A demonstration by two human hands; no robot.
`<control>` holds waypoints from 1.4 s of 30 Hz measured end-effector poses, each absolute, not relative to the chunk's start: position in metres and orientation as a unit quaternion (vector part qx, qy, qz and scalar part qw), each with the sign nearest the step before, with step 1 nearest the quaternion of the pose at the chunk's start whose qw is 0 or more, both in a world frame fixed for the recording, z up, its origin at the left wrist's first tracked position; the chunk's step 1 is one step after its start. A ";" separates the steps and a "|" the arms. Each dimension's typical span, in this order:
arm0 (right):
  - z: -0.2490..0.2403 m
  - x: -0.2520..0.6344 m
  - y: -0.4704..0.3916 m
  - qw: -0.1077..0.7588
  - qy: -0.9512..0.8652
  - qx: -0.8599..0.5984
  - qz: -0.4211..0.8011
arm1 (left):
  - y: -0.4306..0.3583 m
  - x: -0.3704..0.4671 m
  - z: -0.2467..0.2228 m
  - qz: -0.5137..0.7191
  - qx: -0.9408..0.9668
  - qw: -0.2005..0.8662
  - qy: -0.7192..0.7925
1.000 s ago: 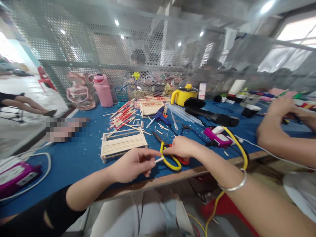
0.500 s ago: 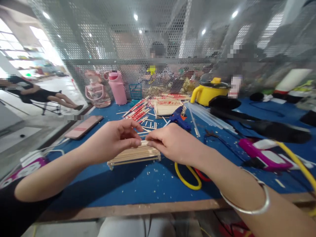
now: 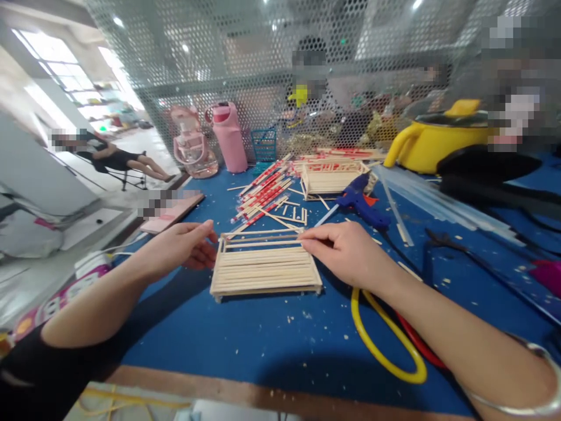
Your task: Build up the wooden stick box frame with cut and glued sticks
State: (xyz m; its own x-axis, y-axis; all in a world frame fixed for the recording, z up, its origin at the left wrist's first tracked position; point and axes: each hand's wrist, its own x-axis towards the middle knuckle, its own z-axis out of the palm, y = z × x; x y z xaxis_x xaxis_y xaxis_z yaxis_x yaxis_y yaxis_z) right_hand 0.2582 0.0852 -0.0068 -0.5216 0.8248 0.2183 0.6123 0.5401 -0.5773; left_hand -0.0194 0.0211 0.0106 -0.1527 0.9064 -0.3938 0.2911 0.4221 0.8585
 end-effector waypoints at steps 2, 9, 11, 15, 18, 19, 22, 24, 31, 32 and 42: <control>-0.006 0.256 0.087 0.226 -0.840 -0.435 0.232 | 0.020 -0.020 0.008 0.314 0.423 0.519 0.673; -0.006 0.254 0.090 0.178 -0.833 -0.457 0.257 | 0.016 -0.017 0.003 0.381 0.446 0.494 0.642; -0.006 0.256 0.091 0.178 -0.831 -0.460 0.258 | 0.015 -0.014 0.004 0.380 0.454 0.477 0.650; -0.005 0.260 0.091 0.181 -0.828 -0.467 0.253 | 0.015 -0.010 0.001 0.378 0.457 0.480 0.647; -0.006 0.263 0.092 0.168 -0.826 -0.468 0.267 | 0.017 -0.008 -0.003 0.390 0.452 0.488 0.636; -0.006 0.263 0.092 0.164 -0.825 -0.468 0.273 | 0.018 -0.007 -0.004 0.394 0.450 0.495 0.630; -0.007 0.264 0.092 0.162 -0.823 -0.466 0.281 | 0.020 -0.006 -0.006 0.398 0.448 0.512 0.615; -0.008 0.263 0.091 0.168 -0.822 -0.464 0.285 | 0.021 -0.006 -0.007 0.402 0.444 0.519 0.610; -0.007 0.263 0.087 0.196 -0.785 -0.453 0.375 | 0.021 -0.004 -0.009 0.408 0.413 0.542 0.608; -0.007 0.263 0.087 0.207 -0.760 -0.458 0.413 | 0.021 -0.004 -0.009 0.406 0.414 0.539 0.610; 0.002 0.268 0.087 0.170 -0.624 -0.555 0.522 | 0.021 -0.004 -0.009 0.399 0.410 0.529 0.626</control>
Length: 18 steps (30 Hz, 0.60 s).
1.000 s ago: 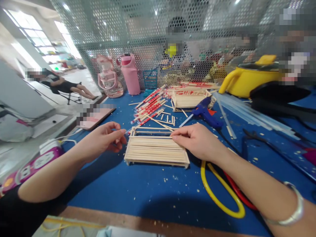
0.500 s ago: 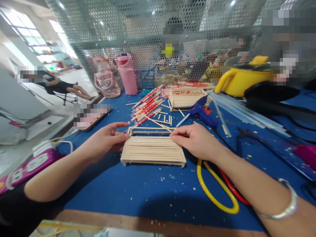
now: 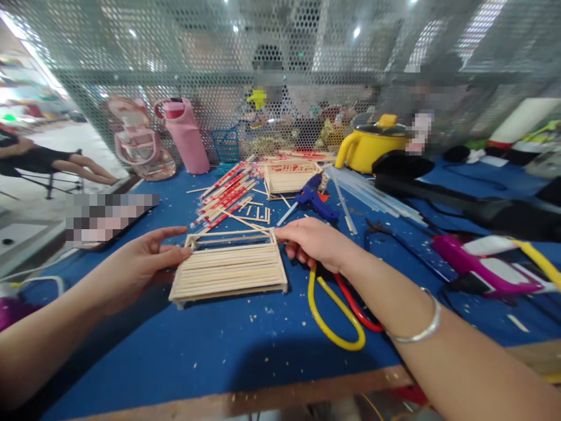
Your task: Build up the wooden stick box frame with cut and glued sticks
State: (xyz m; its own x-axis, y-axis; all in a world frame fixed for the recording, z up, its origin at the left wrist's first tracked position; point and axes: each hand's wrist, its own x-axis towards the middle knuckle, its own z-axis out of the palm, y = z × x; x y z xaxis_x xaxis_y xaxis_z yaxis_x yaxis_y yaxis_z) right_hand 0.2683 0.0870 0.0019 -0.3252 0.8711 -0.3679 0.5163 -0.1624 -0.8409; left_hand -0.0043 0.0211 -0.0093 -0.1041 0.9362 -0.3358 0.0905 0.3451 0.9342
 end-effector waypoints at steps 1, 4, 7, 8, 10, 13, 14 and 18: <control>0.002 0.269 0.087 0.162 -0.628 -0.549 0.527 | 0.021 -0.005 -0.009 0.400 0.409 0.530 0.626; 0.002 0.269 0.087 0.150 -0.634 -0.537 0.535 | 0.021 -0.005 -0.011 0.399 0.409 0.531 0.626; 0.002 0.267 0.087 0.141 -0.642 -0.527 0.538 | 0.022 -0.005 -0.012 0.397 0.412 0.535 0.622; 0.002 0.267 0.087 0.139 -0.643 -0.526 0.539 | 0.022 -0.006 -0.013 0.396 0.412 0.537 0.620; 0.002 0.266 0.088 0.137 -0.640 -0.532 0.537 | 0.021 -0.006 -0.014 0.397 0.415 0.539 0.616; 0.003 0.265 0.088 0.127 -0.643 -0.545 0.524 | 0.020 -0.008 -0.014 0.402 0.418 0.539 0.610; 0.003 0.265 0.088 0.124 -0.645 -0.546 0.520 | 0.020 -0.008 -0.014 0.403 0.418 0.540 0.609; 0.002 0.266 0.088 0.120 -0.650 -0.544 0.518 | 0.019 -0.006 -0.011 0.412 0.399 0.541 0.615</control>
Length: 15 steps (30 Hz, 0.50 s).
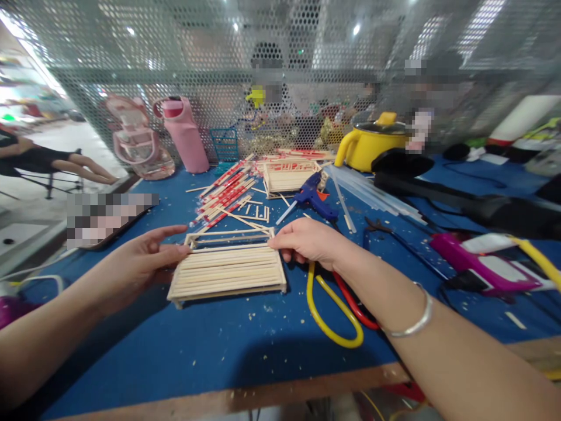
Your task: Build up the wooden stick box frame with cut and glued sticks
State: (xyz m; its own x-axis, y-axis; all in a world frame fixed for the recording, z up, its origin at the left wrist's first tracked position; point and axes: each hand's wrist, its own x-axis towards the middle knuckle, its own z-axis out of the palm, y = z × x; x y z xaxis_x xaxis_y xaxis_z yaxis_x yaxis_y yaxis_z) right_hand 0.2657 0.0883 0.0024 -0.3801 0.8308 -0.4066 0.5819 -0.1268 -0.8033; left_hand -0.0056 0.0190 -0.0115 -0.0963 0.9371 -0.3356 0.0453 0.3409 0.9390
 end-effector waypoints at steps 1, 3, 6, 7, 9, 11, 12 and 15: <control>0.002 0.266 0.088 0.121 -0.651 -0.542 0.518 | 0.019 -0.005 -0.011 0.418 0.391 0.540 0.617; 0.002 0.266 0.088 0.126 -0.652 -0.535 0.522 | 0.019 -0.004 -0.009 0.425 0.381 0.542 0.617; 0.003 0.265 0.088 0.131 -0.640 -0.533 0.538 | 0.019 -0.004 -0.008 0.420 0.378 0.552 0.614; 0.003 0.265 0.088 0.132 -0.631 -0.538 0.543 | 0.019 -0.004 -0.007 0.417 0.376 0.555 0.613; 0.003 0.264 0.088 0.147 -0.623 -0.555 0.532 | 0.020 -0.004 -0.007 0.414 0.373 0.559 0.614; 0.002 0.264 0.087 0.186 -0.642 -0.563 0.486 | 0.020 -0.004 -0.006 0.410 0.376 0.562 0.613; 0.001 0.264 0.087 0.208 -0.662 -0.557 0.456 | 0.019 -0.004 -0.006 0.408 0.379 0.562 0.612; -0.001 0.264 0.085 0.243 -0.740 -0.501 0.378 | 0.018 -0.005 -0.005 0.405 0.383 0.562 0.610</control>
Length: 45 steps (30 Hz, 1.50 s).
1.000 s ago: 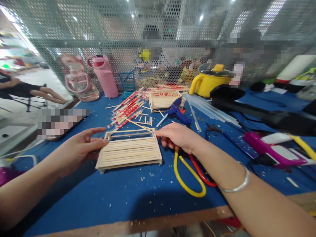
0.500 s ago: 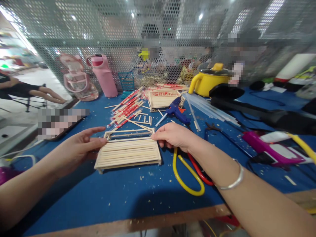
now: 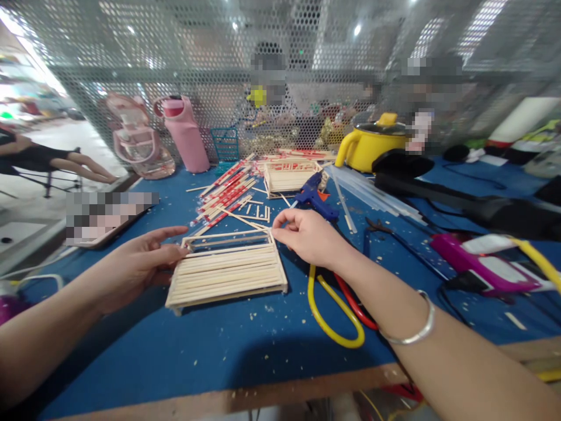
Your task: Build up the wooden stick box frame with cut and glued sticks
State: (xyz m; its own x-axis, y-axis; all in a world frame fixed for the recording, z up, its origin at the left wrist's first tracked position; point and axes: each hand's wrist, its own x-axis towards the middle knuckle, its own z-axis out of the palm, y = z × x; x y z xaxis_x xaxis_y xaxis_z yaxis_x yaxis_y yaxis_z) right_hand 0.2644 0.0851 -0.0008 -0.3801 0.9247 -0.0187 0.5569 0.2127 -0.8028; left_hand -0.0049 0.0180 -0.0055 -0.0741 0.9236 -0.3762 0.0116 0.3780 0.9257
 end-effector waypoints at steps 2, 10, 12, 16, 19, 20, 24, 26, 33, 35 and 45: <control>-0.002 0.265 0.084 0.225 -0.786 -0.460 0.346 | 0.017 -0.006 -0.005 0.405 0.381 0.565 0.610; -0.002 0.266 0.086 0.160 -0.840 -0.426 0.297 | 0.018 -0.006 -0.003 0.413 0.378 0.566 0.605; -0.002 0.266 0.087 0.158 -0.841 -0.426 0.295 | 0.019 -0.005 -0.003 0.419 0.370 0.570 0.602; -0.002 0.266 0.088 0.154 -0.840 -0.424 0.300 | 0.020 -0.004 -0.002 0.438 0.344 0.576 0.598; -0.003 0.266 0.088 0.159 -0.841 -0.423 0.299 | 0.021 -0.005 -0.002 0.437 0.347 0.581 0.593; -0.003 0.266 0.088 0.160 -0.841 -0.422 0.297 | 0.021 -0.006 -0.002 0.434 0.353 0.583 0.589; -0.001 0.265 0.088 0.148 -0.853 -0.415 0.281 | 0.019 -0.009 -0.005 0.422 0.379 0.585 0.579; 0.000 0.265 0.088 0.150 -0.858 -0.409 0.271 | 0.018 -0.011 -0.007 0.415 0.398 0.581 0.576; -0.004 0.267 0.084 0.185 -0.806 -0.416 0.378 | 0.016 -0.012 -0.008 0.390 0.420 0.589 0.570; -0.005 0.269 0.083 0.211 -0.751 -0.437 0.447 | 0.016 -0.013 -0.007 0.379 0.411 0.599 0.573; -0.005 0.276 0.076 0.314 -0.706 -0.514 0.374 | 0.019 -0.018 -0.007 0.329 0.360 0.618 0.616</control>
State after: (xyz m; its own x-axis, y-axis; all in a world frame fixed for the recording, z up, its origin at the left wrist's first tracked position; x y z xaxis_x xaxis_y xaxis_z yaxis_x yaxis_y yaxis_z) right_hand 0.2760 0.0763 -0.0051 -0.2759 0.9594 0.0582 0.4902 0.1926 -0.8501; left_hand -0.0178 0.0194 -0.0068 0.0246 0.8512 -0.5243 0.0361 0.5234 0.8513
